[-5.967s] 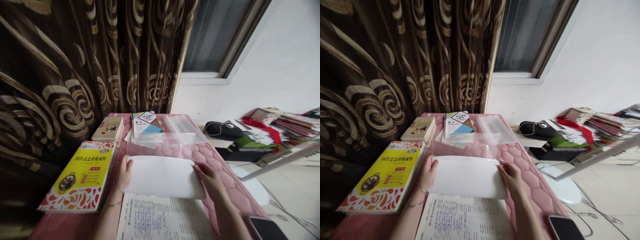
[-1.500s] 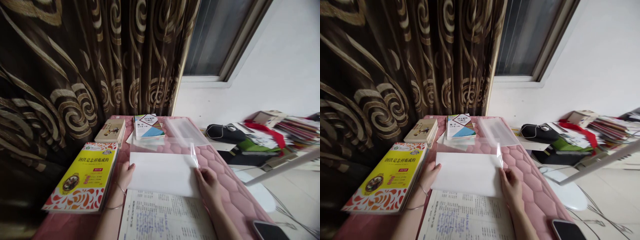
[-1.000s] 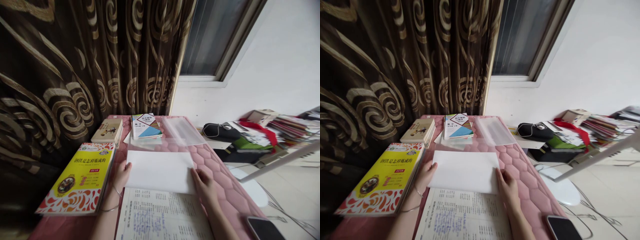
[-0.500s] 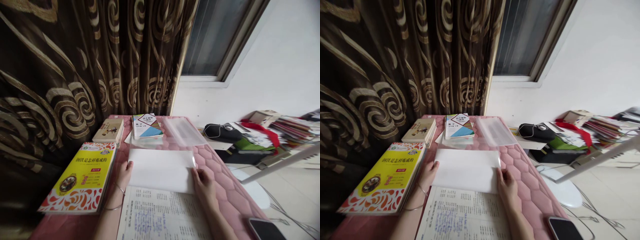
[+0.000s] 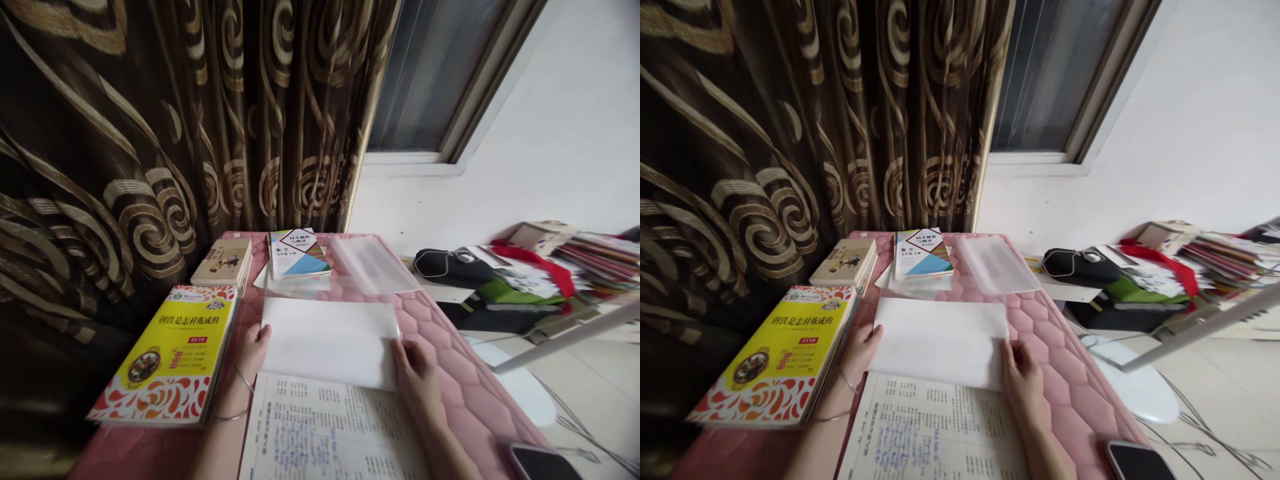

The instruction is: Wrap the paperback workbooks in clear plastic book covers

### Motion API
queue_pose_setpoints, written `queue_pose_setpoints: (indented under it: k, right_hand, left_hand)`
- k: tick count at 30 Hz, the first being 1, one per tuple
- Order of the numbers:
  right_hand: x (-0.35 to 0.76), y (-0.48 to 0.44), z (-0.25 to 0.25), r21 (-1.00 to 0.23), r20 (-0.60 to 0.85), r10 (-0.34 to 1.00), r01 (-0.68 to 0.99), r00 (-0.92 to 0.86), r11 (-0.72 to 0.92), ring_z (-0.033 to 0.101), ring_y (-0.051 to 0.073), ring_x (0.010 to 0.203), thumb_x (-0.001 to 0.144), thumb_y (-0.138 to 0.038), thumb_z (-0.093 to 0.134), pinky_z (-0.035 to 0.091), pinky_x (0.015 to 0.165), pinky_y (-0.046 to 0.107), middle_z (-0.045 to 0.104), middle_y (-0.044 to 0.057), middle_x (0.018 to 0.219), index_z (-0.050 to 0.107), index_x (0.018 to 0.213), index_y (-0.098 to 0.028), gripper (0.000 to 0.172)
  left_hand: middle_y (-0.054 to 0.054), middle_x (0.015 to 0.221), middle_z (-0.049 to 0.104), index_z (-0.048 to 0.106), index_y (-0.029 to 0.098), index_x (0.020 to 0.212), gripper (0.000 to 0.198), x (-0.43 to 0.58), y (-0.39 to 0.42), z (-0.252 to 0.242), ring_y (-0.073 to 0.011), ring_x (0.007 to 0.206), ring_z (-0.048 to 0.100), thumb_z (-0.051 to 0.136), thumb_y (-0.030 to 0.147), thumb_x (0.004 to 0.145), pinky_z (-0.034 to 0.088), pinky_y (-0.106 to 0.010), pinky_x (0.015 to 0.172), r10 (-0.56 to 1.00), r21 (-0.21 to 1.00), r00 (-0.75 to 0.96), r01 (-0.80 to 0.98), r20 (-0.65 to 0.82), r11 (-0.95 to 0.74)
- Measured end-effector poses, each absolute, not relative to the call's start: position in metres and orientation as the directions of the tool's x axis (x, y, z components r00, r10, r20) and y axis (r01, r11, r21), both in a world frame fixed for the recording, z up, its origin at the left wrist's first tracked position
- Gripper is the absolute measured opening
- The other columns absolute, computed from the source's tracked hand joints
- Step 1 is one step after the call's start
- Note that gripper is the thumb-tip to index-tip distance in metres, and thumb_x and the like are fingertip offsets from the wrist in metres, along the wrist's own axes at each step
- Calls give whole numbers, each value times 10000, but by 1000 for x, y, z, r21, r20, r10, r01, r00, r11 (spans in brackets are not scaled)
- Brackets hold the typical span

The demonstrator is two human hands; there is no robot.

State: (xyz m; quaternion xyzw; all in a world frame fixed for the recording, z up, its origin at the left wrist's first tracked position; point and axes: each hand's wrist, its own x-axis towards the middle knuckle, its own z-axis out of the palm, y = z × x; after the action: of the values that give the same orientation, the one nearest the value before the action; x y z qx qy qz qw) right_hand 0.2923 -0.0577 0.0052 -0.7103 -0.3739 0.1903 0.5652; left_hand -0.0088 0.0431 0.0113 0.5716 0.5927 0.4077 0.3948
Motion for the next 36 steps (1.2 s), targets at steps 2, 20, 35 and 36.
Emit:
queue_pose_setpoints:
  k: [2, 20, 35, 36]
  right_hand:
    - [292, -58, 5, -942, 151, 740, 323, 655, -93, 512, 184, 646, 732, -688, 546, 412, 584, 291, 583, 22, 656, 561, 729, -199, 490]
    - [294, -65, 1, -969, 79, 745, 227, 663, -99, 512, 190, 670, 734, -644, 595, 410, 588, 288, 585, 10, 653, 582, 716, -197, 448]
    - [289, -56, 4, -942, 139, 699, 311, 702, -125, 516, 196, 657, 700, -758, 527, 406, 605, 310, 583, 33, 663, 553, 719, -196, 562]
    - [290, -57, 4, -946, 132, 706, 301, 695, -119, 521, 197, 677, 718, -734, 533, 411, 618, 307, 588, 31, 675, 558, 735, -195, 540]
  left_hand:
    - [69, 486, 334, 407, 218, 544, 415, -8, 43, 12, -96, 493, 335, 509, 598, 674, 241, -237, 481, 999, 931, -40, 365, 13, 2]
    - [71, 506, 354, 417, 207, 553, 407, -6, 40, 14, -96, 522, 351, 533, 578, 671, 276, -224, 497, 999, 953, -52, 303, 12, 4]
    - [62, 525, 393, 466, 188, 589, 428, -6, 36, 25, -99, 539, 364, 577, 596, 654, 288, -219, 503, 999, 979, 5, 203, -36, 34]
    - [62, 531, 404, 471, 187, 597, 424, -6, 36, 23, -101, 543, 374, 590, 591, 646, 293, -218, 506, 999, 981, 0, 186, -50, 50]
